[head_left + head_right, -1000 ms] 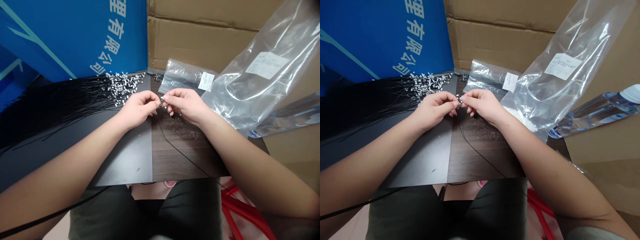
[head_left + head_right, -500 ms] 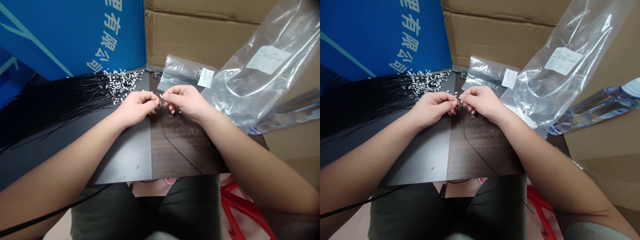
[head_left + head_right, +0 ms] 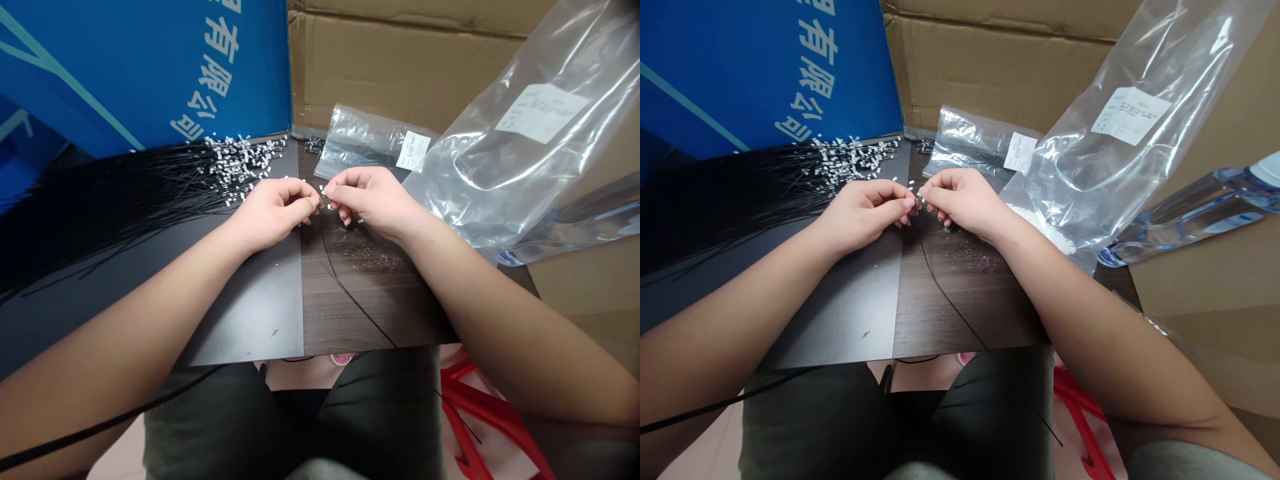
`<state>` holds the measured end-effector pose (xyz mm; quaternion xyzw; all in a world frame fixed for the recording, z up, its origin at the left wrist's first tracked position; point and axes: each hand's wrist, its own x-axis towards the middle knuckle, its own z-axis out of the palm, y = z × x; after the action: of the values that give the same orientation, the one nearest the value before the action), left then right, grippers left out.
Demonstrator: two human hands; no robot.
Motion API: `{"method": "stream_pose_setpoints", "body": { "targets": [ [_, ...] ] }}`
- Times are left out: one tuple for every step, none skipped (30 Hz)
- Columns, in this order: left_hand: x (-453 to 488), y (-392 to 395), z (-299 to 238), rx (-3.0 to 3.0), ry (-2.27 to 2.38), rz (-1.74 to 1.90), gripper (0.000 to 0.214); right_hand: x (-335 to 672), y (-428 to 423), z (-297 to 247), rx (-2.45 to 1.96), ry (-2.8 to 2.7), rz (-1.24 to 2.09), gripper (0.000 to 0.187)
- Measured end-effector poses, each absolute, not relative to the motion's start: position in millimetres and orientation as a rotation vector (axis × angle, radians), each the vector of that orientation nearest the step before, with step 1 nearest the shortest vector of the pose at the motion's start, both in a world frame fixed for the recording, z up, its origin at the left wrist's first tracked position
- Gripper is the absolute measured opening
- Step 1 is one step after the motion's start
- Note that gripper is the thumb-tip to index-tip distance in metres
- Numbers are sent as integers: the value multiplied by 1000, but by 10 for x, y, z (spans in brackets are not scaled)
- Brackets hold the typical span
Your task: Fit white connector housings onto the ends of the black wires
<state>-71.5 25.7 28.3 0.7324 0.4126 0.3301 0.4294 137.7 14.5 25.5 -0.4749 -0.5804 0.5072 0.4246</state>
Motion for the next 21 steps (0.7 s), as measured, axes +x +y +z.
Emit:
{"method": "stream_pose_setpoints", "body": {
  "targets": [
    [-717, 260, 277, 1828, 1027, 819, 15, 1378, 144, 253, -1188, -1453, 1265, 22],
    [-720, 266, 270, 1830, 1025, 815, 15, 1379, 143, 251, -1187, -1455, 1262, 22],
    [-723, 273, 261, 1831, 1023, 812, 15, 1380, 142, 249, -1183, -1458, 1259, 22],
    [-727, 281, 251, 1832, 1023, 808, 16, 1382, 141, 248, -1179, -1462, 1257, 22],
    [-731, 288, 243, 1833, 1025, 808, 16, 1383, 139, 247, -1175, -1465, 1255, 21],
    [-734, 295, 236, 1834, 1028, 809, 16, 1383, 137, 248, -1175, -1468, 1256, 21],
    [-736, 299, 232, 1837, 1031, 813, 16, 1382, 135, 249, -1179, -1469, 1255, 22],
    [-738, 301, 230, 1843, 1035, 818, 16, 1379, 132, 252, -1186, -1468, 1254, 22],
    [-739, 302, 230, 1852, 1042, 824, 17, 1374, 128, 255, -1194, -1465, 1252, 23],
    [-740, 300, 233, 1864, 1052, 830, 17, 1369, 125, 258, -1201, -1462, 1250, 23],
    [-741, 298, 237, 1880, 1066, 833, 17, 1363, 121, 261, -1205, -1459, 1248, 23],
    [-741, 295, 243, 1897, 1082, 834, 18, 1357, 119, 262, -1208, -1455, 1249, 23],
    [-741, 292, 248, 1917, 1098, 834, 18, 1350, 117, 261, -1210, -1450, 1252, 23],
    [-741, 289, 253, 1939, 1114, 833, 19, 1344, 116, 258, -1214, -1441, 1257, 22],
    [-741, 287, 257, 1962, 1128, 832, 19, 1338, 117, 254, -1217, -1429, 1262, 22],
    [-740, 284, 260, 1987, 1140, 834, 19, 1333, 118, 249, -1219, -1416, 1270, 22],
    [-739, 281, 264, 2012, 1151, 837, 20, 1327, 118, 244, -1218, -1402, 1280, 22],
    [-738, 278, 267, 2035, 1161, 840, 20, 1321, 119, 240, -1214, -1387, 1291, 23],
    [-736, 274, 270, 2052, 1171, 842, 21, 1315, 118, 238, -1209, -1372, 1302, 23],
    [-734, 269, 273, 2065, 1181, 845, 21, 1308, 115, 239, -1205, -1357, 1313, 24],
    [-731, 265, 275, 2073, 1188, 851, 21, 1301, 112, 242, -1200, -1341, 1324, 24]
  ]
}}
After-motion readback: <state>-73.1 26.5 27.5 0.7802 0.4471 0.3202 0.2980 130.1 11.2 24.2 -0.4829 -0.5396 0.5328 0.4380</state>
